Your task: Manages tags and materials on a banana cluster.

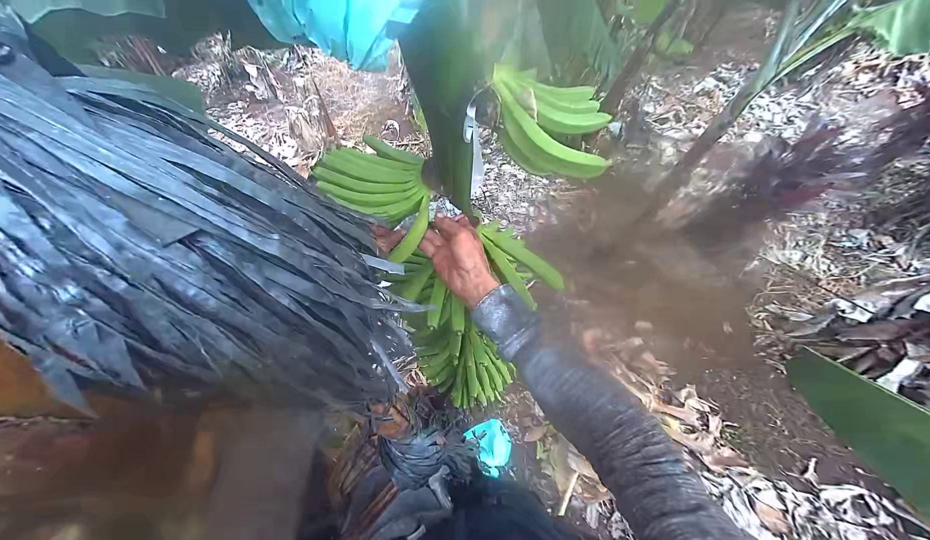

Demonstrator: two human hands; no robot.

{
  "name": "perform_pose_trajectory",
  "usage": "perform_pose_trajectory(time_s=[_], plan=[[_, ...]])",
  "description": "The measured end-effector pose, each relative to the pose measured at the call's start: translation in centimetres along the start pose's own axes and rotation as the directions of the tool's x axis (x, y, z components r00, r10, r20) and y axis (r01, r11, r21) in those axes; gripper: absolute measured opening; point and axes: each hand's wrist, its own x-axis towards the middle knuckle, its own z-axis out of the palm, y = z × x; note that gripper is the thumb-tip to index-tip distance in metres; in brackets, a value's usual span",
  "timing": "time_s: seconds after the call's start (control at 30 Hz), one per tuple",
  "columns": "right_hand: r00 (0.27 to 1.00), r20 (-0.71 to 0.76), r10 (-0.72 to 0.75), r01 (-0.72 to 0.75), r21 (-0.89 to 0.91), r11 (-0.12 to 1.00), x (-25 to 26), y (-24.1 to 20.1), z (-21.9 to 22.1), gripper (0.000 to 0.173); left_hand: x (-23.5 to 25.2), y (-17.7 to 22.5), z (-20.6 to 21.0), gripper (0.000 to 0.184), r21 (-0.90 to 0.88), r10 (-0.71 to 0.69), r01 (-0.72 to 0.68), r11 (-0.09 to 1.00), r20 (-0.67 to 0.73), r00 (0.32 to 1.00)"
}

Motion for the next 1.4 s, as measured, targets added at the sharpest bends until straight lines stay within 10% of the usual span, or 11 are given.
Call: perform_pose_trajectory(time_s=[0.17, 0.6, 0.73, 0.8, 0.87, 1.13, 1.4], plan=[[0.999, 0.041, -0.036, 0.038, -0.061, 0.997, 0.1, -0.4, -0.7, 0.011, -0.3, -0.6, 0.0, 0.047, -0.160, 0.016, -0.004, 0.987, 0.072, 0.997], [0.996, 0.089, -0.001, 0.040, -0.436, 0.899, -0.2, -2.6, -0.6, 0.040, -0.3, -1.2, 5.7, 0.048, -0.187, 0.013, -0.019, 0.982, -0.035, 0.999], [0.979, 0.205, 0.008, 0.082, -0.426, 0.901, -3.0, -3.3, -2.8, 0.042, 0.7, -3.6, 10.7, 0.049, -0.007, 0.238, -0.271, 0.962, -0.460, 0.855], [0.990, 0.111, 0.092, -0.053, -0.315, 0.948, -2.1, -3.8, -2.7, 0.043, 1.1, 4.2, 0.2, 0.033, -0.365, 0.030, -0.005, 0.931, 0.065, 0.997], [0.991, 0.066, 0.119, -0.088, -0.358, 0.930, -0.8, -4.3, -2.1, 0.061, 2.2, 9.0, -3.7, 0.026, -0.672, -0.008, 0.067, 0.738, 0.090, 0.996], [0.888, 0.323, -0.327, 0.439, -0.807, 0.395, 0.2, -1.4, -2.7, 0.039, 2.1, 7.7, -3.8, 0.025, -0.683, -0.016, 0.002, 0.730, -0.014, 1.000], [0.941, 0.195, -0.277, 0.337, -0.633, 0.697, 1.8, -2.5, -1.5, 0.028, 3.0, 9.3, -4.4, 0.028, -0.692, -0.026, -0.003, 0.722, -0.032, 0.999]])
